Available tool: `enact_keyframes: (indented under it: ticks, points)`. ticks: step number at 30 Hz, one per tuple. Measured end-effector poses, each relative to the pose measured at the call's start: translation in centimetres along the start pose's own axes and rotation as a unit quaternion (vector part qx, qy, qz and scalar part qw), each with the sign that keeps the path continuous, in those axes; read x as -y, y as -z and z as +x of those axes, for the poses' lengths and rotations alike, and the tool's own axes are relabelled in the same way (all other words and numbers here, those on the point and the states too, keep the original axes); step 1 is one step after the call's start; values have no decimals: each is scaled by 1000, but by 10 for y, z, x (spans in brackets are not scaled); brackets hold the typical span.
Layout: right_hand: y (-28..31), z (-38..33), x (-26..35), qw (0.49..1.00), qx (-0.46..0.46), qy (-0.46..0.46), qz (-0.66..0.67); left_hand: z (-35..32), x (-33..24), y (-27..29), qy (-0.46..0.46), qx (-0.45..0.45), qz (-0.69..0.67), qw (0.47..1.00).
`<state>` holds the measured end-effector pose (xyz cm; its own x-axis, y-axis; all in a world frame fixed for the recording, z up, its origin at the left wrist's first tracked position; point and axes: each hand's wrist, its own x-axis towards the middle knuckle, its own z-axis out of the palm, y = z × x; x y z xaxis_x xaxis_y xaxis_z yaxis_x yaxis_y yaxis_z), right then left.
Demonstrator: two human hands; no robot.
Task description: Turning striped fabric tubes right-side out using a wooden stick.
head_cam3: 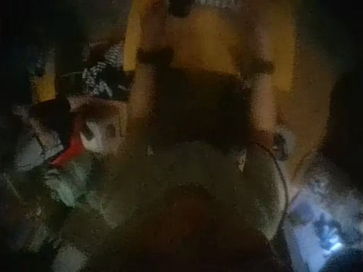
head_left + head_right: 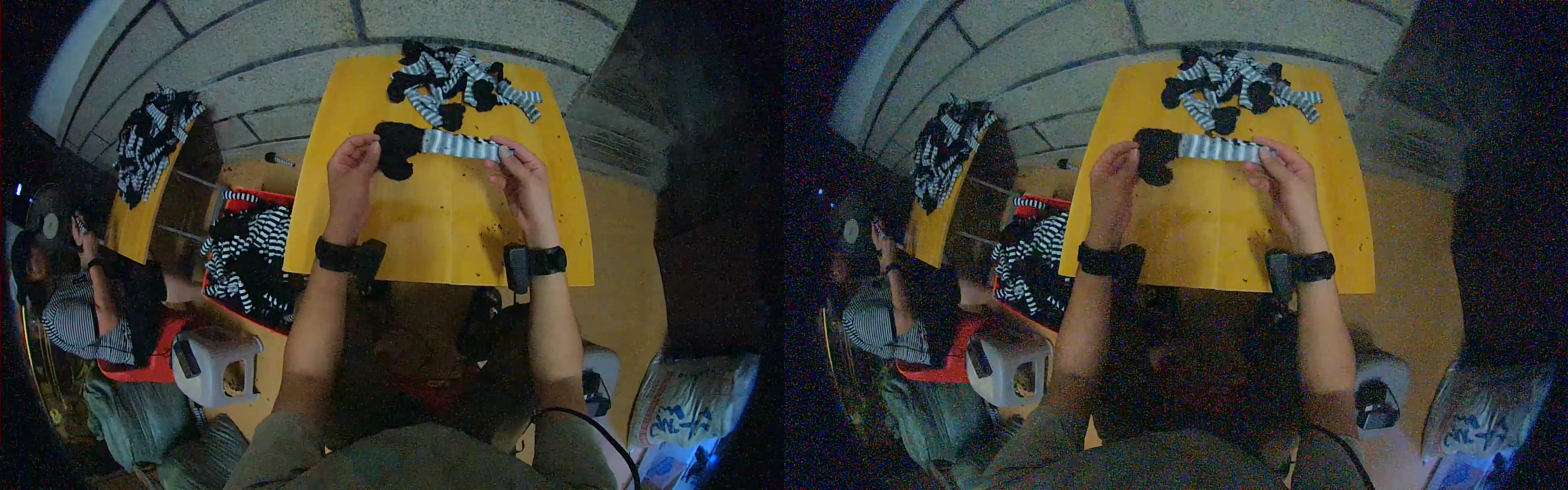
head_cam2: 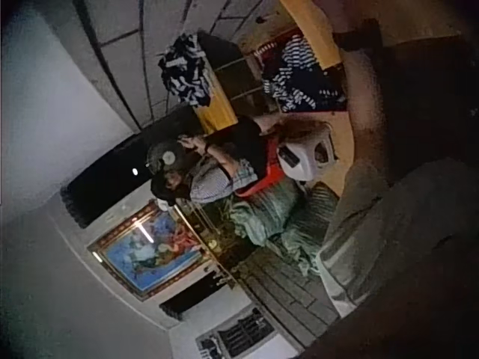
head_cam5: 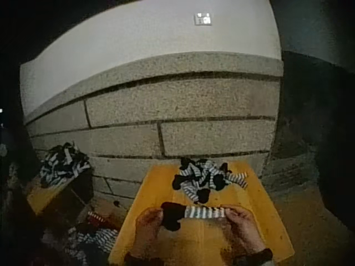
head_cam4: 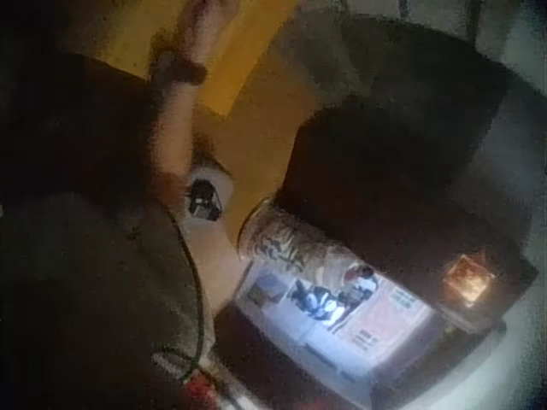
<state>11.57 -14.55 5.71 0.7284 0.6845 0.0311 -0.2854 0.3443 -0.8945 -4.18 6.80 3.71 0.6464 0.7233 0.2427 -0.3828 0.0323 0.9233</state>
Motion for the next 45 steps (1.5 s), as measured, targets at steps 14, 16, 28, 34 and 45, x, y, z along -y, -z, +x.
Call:
enact_keyframes:
  ticks: [14,16,28,34,45]
  points:
    - [-28,-7,-17,989,143,-37,0,-33,7,-63,28,66,37,997]
    - [-28,-9,-18,989,143,-39,-2,-33,8,-64,25,66,19,997]
    - [-39,-7,-42,924,10,225,-308,-40,2,-73,-82,72,182,977]
    - [-58,-17,-42,927,-73,186,-316,-40,8,-67,-125,61,305,942]
    - [-48,-13,-51,998,-56,-16,3,-35,17,-62,216,65,-63,972]
